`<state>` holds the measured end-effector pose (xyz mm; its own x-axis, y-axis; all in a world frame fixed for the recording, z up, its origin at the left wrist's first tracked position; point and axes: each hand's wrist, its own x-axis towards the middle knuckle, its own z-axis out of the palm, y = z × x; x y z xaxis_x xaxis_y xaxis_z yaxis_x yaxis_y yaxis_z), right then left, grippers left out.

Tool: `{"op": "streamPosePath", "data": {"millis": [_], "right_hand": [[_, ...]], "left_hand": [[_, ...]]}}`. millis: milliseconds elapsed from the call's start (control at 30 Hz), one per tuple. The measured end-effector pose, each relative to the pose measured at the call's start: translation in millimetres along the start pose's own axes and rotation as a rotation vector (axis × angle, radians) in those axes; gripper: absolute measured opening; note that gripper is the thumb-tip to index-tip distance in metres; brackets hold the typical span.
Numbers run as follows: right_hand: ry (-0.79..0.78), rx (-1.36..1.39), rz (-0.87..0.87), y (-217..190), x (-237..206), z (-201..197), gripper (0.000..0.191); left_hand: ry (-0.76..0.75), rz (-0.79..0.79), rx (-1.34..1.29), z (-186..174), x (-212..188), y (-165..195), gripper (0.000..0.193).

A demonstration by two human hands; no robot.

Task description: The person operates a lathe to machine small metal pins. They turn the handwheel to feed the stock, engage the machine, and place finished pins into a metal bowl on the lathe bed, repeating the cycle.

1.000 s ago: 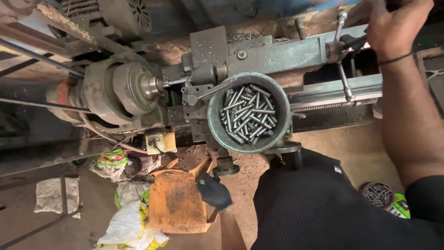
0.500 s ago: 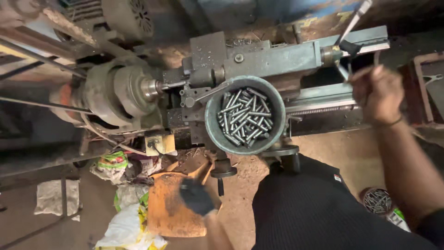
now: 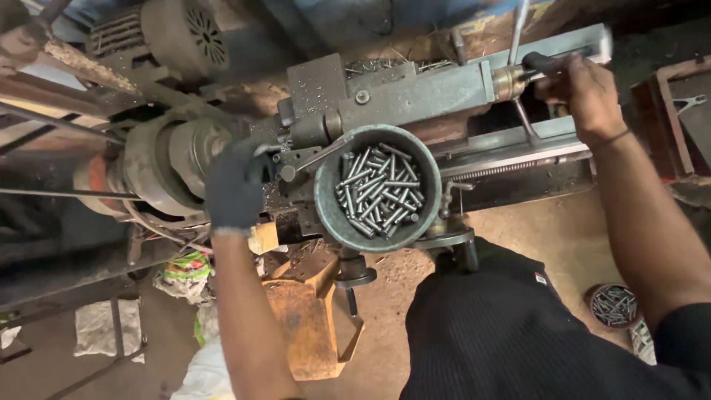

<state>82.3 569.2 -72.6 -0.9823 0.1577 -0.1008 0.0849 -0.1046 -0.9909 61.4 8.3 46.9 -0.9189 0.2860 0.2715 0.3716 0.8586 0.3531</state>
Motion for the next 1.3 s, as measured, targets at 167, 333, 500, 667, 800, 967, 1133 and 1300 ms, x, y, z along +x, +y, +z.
{"op": "streamPosePath", "data": {"millis": [167,333,500,667,800,967,1133,1300], "right_hand": [[-0.145,-0.128,0.137,-12,14,15,0.063],[-0.288,-0.251,-0.231,-19,24,23,0.057],[-0.324,-0.132,-0.097,-16,29,28,0.053],[-0.165,-0.362,-0.173,0,24,35,0.054],[-0.051,-0.276,0.263,-4,13,7,0.076],[0.037,0.398,0.085,-14,-17,-56,0.074],[0.194,0.249,0.007,5,-34,-71,0.055],[0.154,0.173,-0.293,10,-61,-27,0.052]], "left_hand": [[-0.396,-0.041,0.182,17,49,-23,0.027],[-0.509,-0.013,0.253,30,55,-36,0.027],[-0.356,0.006,0.218,36,50,-43,0.028],[-0.335,0.062,0.192,40,46,-49,0.028],[-0.379,0.011,0.193,40,47,-53,0.028],[-0.355,-0.019,0.118,37,43,-53,0.031],[-0.357,-0.034,0.202,30,49,-37,0.027],[-0.232,-0.050,0.087,7,43,-7,0.032]]}}
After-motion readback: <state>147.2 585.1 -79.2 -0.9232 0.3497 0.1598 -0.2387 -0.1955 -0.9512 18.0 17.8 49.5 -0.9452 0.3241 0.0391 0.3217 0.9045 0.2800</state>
